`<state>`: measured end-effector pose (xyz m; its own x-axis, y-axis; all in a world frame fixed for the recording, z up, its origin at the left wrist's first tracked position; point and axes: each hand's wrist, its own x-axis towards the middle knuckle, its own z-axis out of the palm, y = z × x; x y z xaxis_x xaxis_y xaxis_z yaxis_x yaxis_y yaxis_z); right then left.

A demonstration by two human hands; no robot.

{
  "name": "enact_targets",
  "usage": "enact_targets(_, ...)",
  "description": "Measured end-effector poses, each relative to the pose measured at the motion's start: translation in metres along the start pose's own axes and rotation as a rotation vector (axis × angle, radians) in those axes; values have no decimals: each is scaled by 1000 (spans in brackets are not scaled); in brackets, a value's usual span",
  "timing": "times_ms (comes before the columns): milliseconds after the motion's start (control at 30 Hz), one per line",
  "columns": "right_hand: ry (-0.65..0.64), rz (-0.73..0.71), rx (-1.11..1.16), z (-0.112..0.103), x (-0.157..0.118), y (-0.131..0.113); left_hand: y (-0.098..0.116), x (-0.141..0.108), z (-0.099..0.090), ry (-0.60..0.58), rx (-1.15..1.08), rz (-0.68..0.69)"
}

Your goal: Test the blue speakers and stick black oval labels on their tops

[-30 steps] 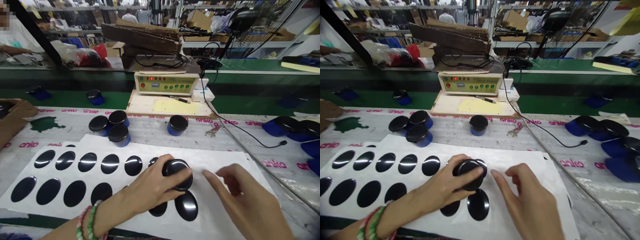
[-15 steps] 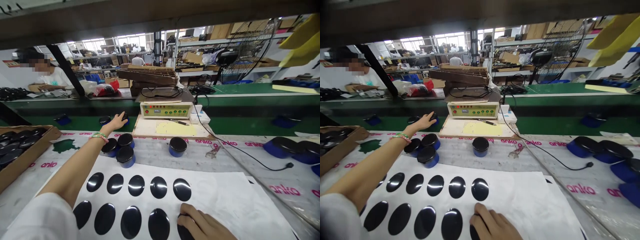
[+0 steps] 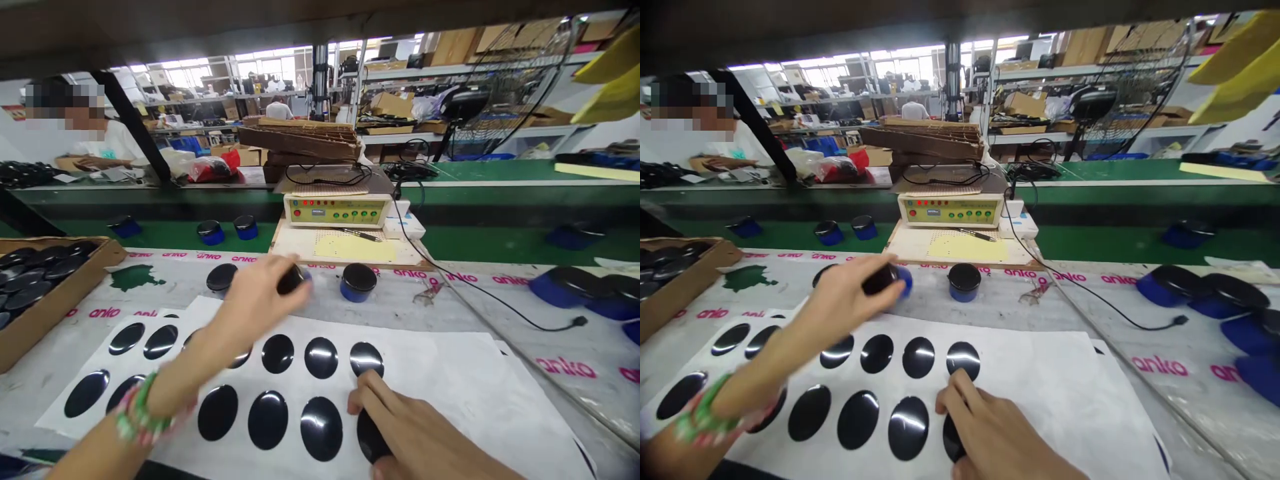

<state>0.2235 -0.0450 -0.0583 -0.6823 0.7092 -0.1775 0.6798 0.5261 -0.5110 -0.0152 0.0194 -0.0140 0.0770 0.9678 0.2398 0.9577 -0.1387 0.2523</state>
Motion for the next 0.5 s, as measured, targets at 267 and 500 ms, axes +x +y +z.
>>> enact_targets(267,11,-43,31,-2,-6,9,37,-83,69,-27,-429,91)
enact_targets(500,99,-102,178,-3,-25,22,27,-84,66,-156,-695,33)
